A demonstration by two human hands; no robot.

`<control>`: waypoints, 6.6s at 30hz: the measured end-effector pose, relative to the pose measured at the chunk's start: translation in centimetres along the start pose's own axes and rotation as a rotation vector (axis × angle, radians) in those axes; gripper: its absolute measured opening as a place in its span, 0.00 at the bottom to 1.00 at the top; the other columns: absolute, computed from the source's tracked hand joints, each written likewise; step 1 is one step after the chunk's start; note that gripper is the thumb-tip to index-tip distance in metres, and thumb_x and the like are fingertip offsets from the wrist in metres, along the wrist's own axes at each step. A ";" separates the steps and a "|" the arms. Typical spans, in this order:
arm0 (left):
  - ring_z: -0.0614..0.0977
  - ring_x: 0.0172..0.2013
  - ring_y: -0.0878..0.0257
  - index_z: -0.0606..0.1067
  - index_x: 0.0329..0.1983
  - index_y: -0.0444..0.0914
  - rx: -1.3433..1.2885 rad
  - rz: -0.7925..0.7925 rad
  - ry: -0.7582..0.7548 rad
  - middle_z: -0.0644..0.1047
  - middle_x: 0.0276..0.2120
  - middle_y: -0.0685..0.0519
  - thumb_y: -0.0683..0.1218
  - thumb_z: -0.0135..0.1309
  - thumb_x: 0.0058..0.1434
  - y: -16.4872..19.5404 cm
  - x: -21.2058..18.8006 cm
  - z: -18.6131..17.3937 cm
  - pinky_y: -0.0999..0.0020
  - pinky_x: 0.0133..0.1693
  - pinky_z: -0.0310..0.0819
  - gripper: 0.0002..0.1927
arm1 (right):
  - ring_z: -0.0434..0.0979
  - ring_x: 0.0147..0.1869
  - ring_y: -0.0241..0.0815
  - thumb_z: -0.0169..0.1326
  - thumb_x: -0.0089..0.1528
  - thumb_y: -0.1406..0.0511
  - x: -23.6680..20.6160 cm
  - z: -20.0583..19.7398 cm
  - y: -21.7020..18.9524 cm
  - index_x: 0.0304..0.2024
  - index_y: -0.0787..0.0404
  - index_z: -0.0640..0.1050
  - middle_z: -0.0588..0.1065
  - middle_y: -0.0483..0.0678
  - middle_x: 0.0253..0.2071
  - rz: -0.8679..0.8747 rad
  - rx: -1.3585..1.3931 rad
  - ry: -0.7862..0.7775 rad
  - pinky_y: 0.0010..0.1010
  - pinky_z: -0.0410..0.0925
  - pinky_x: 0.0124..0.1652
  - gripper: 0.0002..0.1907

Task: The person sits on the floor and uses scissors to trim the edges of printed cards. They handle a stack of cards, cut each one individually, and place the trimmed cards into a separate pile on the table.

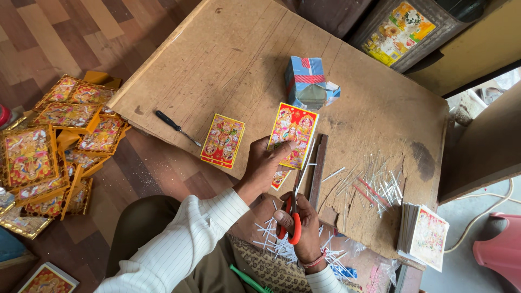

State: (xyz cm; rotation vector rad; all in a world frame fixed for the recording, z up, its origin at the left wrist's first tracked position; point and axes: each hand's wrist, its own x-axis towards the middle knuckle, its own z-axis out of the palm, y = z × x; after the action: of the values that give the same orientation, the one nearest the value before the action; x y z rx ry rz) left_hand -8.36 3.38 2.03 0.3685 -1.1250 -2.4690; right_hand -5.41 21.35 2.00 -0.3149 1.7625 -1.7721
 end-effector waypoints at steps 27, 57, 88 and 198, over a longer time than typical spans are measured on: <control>0.85 0.35 0.66 0.80 0.45 0.32 -0.022 -0.067 -0.014 0.83 0.37 0.51 0.47 0.61 0.62 -0.5 0.2 -0.3 0.68 0.35 0.84 0.14 | 0.69 0.15 0.32 0.69 0.53 0.68 0.3 0.5 1.1 0.44 0.68 0.76 0.71 0.43 0.20 0.004 -0.075 0.126 0.24 0.62 0.16 0.20; 0.84 0.40 0.66 0.79 0.47 0.31 -0.019 -0.082 -0.144 0.83 0.40 0.51 0.42 0.60 0.63 -1.5 -0.7 0.5 0.68 0.43 0.82 0.12 | 0.70 0.15 0.35 0.67 0.54 0.68 0.8 -0.4 -0.2 0.43 0.68 0.75 0.72 0.45 0.23 -0.041 -0.042 0.183 0.24 0.62 0.16 0.19; 0.84 0.40 0.52 0.79 0.44 0.34 1.117 0.145 0.382 0.83 0.39 0.46 0.45 0.63 0.54 4.2 0.8 -9.0 0.56 0.41 0.77 0.16 | 0.72 0.19 0.36 0.65 0.58 0.65 0.5 -2.3 -1.9 0.42 0.67 0.76 0.74 0.45 0.23 -0.160 0.053 0.250 0.26 0.65 0.20 0.15; 0.87 0.41 0.58 0.76 0.46 0.30 -0.214 -0.022 0.143 0.82 0.40 0.46 0.46 0.59 0.64 -1.9 -1.7 2.7 0.61 0.43 0.87 0.14 | 0.71 0.16 0.32 0.69 0.53 0.66 0.3 0.0 -0.4 0.47 0.70 0.77 0.73 0.44 0.20 -0.077 -0.029 0.150 0.23 0.63 0.17 0.23</control>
State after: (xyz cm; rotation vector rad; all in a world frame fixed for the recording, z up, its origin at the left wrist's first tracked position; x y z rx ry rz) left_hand -8.41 7.05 2.42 0.4864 -0.7951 -2.5065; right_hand -5.72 21.11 2.27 -0.2710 1.9046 -1.8680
